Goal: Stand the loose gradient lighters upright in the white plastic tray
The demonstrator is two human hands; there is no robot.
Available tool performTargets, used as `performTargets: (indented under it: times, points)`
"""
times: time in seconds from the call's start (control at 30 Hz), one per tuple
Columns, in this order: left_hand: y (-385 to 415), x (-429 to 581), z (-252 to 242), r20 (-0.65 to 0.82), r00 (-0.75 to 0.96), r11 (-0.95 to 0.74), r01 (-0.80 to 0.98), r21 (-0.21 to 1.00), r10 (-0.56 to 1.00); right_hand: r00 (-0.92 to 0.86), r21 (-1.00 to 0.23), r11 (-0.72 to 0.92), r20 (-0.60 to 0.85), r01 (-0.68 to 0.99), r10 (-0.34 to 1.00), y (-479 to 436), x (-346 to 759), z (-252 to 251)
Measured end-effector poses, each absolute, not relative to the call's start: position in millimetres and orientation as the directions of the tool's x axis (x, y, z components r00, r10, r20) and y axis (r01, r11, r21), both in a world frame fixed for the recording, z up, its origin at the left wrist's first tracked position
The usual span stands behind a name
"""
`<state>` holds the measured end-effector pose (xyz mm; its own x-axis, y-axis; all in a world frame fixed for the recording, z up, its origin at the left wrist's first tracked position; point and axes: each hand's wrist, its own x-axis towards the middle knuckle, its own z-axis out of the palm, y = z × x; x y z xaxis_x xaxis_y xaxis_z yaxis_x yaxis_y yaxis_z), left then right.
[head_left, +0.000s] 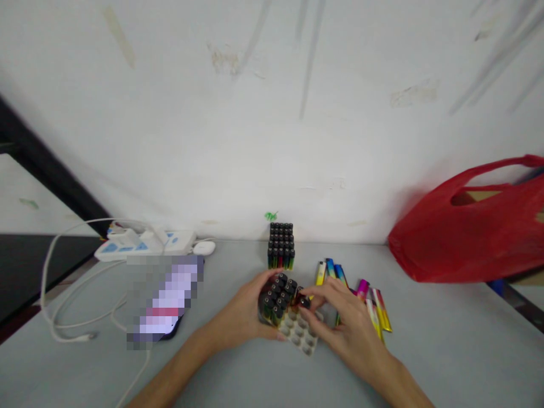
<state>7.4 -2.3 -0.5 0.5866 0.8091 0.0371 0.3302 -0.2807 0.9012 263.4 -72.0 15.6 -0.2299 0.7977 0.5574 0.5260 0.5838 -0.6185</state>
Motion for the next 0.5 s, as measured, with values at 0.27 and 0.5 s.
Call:
performTargets:
  times: [0.27, 0.5]
  points:
    - [-1.8, 6.8, -2.2, 0.016, 0.583, -0.257, 0.334, 0.907, 0.812, -0.091, -0.627, 0.478, 0.546, 0.615, 0.833, -70.3, 274.5, 19.1]
    - [-4.3, 6.9, 1.6, 0.012, 0.569, -0.251, 0.343, 0.905, 0.822, -0.092, -0.471, 0.302, 0.418, 0.829, 0.904, -57.2, 294.2, 14.3]
